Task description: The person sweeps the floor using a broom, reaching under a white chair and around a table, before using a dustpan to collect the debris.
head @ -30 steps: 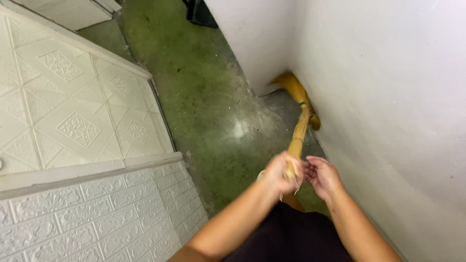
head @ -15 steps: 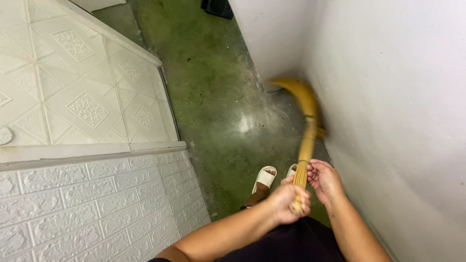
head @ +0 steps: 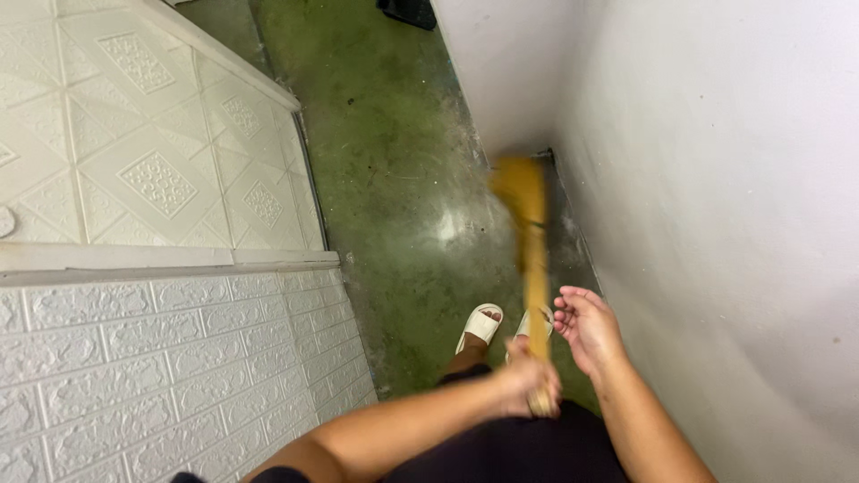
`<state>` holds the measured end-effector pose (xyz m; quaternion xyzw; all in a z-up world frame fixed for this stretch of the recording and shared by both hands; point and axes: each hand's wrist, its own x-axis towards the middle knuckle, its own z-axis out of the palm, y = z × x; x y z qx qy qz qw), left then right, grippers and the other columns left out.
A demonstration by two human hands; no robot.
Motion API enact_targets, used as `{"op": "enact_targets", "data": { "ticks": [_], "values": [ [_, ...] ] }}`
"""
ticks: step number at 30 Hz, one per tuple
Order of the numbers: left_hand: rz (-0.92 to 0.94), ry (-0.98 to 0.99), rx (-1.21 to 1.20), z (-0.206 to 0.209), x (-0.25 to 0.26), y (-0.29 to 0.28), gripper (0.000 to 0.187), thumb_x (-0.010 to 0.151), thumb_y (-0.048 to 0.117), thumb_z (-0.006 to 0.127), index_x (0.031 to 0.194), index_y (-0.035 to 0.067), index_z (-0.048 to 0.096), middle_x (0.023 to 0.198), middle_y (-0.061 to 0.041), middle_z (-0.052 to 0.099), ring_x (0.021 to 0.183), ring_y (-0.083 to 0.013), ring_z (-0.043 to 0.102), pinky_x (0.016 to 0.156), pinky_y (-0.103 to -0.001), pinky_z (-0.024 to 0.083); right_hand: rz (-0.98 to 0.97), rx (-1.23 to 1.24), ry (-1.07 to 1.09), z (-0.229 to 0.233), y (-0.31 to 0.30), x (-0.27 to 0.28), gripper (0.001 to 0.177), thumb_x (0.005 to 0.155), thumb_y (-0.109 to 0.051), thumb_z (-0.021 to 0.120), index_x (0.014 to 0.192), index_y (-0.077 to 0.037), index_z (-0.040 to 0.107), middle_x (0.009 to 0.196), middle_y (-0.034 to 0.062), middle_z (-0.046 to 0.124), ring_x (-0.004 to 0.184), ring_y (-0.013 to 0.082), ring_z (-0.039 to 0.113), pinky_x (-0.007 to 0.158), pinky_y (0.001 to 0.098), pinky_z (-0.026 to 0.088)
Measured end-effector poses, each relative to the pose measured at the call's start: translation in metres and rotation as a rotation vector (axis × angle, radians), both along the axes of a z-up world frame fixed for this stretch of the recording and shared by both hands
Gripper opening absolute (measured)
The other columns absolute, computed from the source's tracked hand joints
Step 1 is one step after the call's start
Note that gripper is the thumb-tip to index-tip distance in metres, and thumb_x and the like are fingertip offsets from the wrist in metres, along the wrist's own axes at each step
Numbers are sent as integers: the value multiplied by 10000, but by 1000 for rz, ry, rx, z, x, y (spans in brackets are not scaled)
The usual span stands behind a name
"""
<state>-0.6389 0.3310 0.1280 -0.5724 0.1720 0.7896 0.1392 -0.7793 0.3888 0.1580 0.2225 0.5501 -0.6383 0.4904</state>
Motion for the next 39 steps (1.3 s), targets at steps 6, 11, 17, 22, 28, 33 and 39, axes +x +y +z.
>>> {"op": "enact_targets", "data": {
  "ticks": [6,11,17,22,28,33,39],
  "values": [
    [165,122,517,-31,-21,-10,149,890,22,532,811,144,498,619,-52,548,461,-171,560,420,-299,505,41,55,15,-24,1,-12,163,979,-111,553,1116,-67,629,879,45,642,727,134,572,657,282,499],
    [316,-20,203,-140,-20,-67,89,851,25,519,783,78,497,594,-65,525,426,-164,515,387,-280,481,68,24,15,-16,-7,-22,155,975,-125,575,1112,-68,620,872,36,631,725,135,564,659,281,495],
    [144,-110,-304,-105,33,-21,668,871,-102,599,1275,270,218,795,-70,556,478,-167,539,400,-341,455,72,50,39,-6,7,-2,166,970,-138,608,1116,-61,631,881,37,635,737,129,570,671,280,502],
    [33,130,174,-12,77,64,473,859,-72,585,1194,112,306,773,-94,565,517,-191,582,434,-341,512,-46,0,24,-38,35,44,165,958,-120,579,1108,-77,632,869,44,642,713,143,584,644,292,518],
    [236,266,946,-71,88,-18,170,831,19,558,995,24,516,683,-57,560,503,-162,586,428,-303,533,-121,-12,60,-55,54,96,98,1029,-155,593,1094,-81,592,867,48,615,712,153,567,639,307,514],
    [249,83,464,-169,128,-102,158,832,6,515,709,96,473,596,-41,486,439,-156,500,405,-278,462,-217,72,84,-13,41,171,136,1010,-130,542,1118,-82,609,901,40,624,763,148,572,680,306,515],
    [34,-1,-185,-175,160,-136,321,800,-31,588,933,173,378,621,-58,477,438,-189,459,372,-336,405,-194,66,47,14,31,239,166,994,-88,535,1125,-37,621,898,59,633,771,163,570,699,316,511]
  ]
}}
